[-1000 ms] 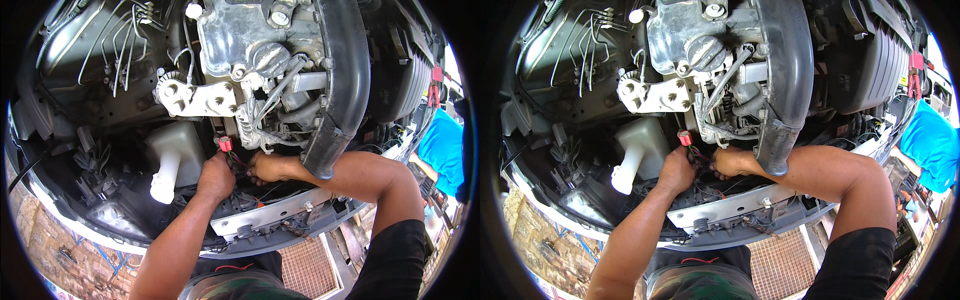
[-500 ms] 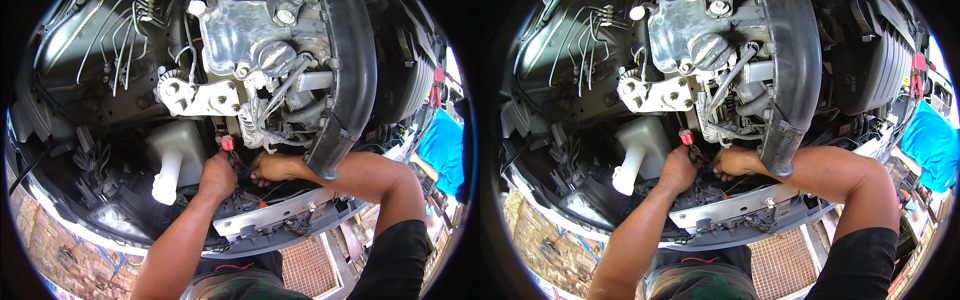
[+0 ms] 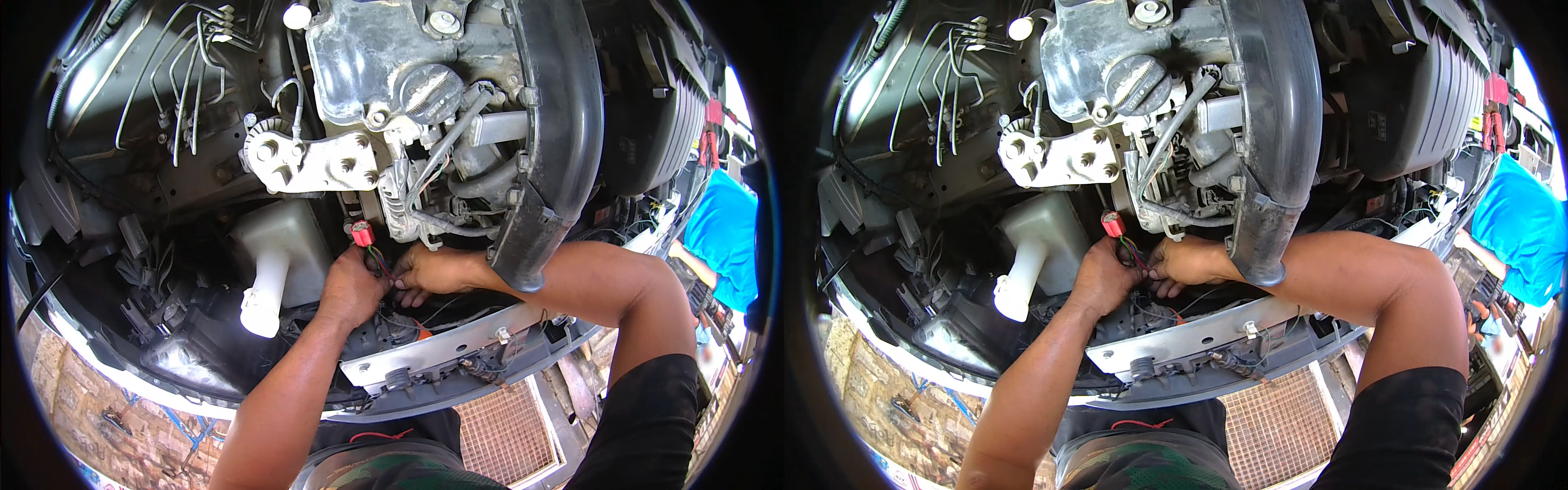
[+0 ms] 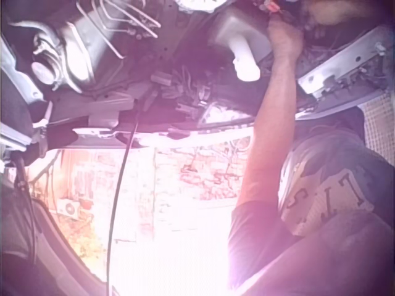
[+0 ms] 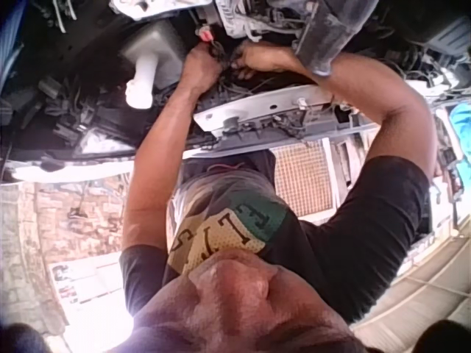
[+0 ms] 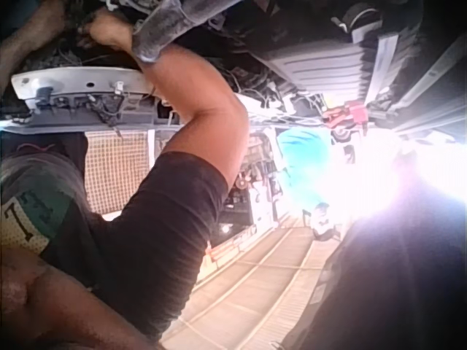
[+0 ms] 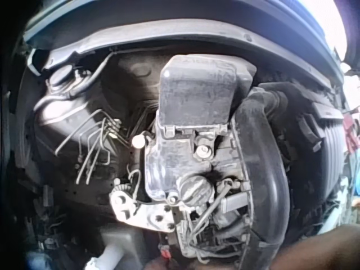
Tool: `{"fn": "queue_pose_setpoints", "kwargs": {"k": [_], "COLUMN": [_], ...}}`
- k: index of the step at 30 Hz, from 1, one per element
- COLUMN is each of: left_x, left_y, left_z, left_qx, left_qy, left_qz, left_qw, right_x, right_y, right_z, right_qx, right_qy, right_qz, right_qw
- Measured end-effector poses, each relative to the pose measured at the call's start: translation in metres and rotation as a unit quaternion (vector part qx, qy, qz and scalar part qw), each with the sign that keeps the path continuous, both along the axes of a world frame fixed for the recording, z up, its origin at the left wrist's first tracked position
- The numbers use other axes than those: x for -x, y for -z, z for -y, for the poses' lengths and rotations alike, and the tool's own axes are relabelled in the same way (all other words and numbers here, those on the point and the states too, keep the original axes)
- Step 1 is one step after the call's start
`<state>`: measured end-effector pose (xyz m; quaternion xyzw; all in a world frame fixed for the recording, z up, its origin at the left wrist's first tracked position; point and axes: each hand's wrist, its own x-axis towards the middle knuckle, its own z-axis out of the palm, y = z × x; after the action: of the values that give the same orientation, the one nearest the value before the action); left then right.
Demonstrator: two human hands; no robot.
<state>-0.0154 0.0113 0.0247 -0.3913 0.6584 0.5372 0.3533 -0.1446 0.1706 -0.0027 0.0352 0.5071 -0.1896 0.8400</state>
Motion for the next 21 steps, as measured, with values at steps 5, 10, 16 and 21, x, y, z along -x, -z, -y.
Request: {"fn": "queue_pose_setpoints", "kwargs": {"k": [5, 10, 16, 21], "left_x": [0.002, -0.001, 0.002, 0.009], "left_y": [-0.004, 0.0, -0.002, -0.006], "left_z": [0.0, -0.002, 0.004, 0.014], "left_qx": [-0.015, -0.014, -0.025, -0.072], "left_qy": [-0.026, -0.017, 0.025, 0.042], "left_qz": [0.015, 0.009, 0.015, 0.024], "left_qw": [0.999, 1.0, 0.999, 0.996], "right_x": [-0.002, 0.001, 0.001, 0.002], "right_y": [0.002, -0.003, -0.01, -0.011], "right_z": [0.0, 0.007, 0.015, 0.015], "right_qx": [-0.016, 0.044, 0.03, -0.027], "right_qy": [0.001, -0.061, -0.094, -0.078], "right_qz": [-0.002, -0.039, -0.057, -0.057], "right_qw": [1.0, 0.996, 0.994, 0.995]}}
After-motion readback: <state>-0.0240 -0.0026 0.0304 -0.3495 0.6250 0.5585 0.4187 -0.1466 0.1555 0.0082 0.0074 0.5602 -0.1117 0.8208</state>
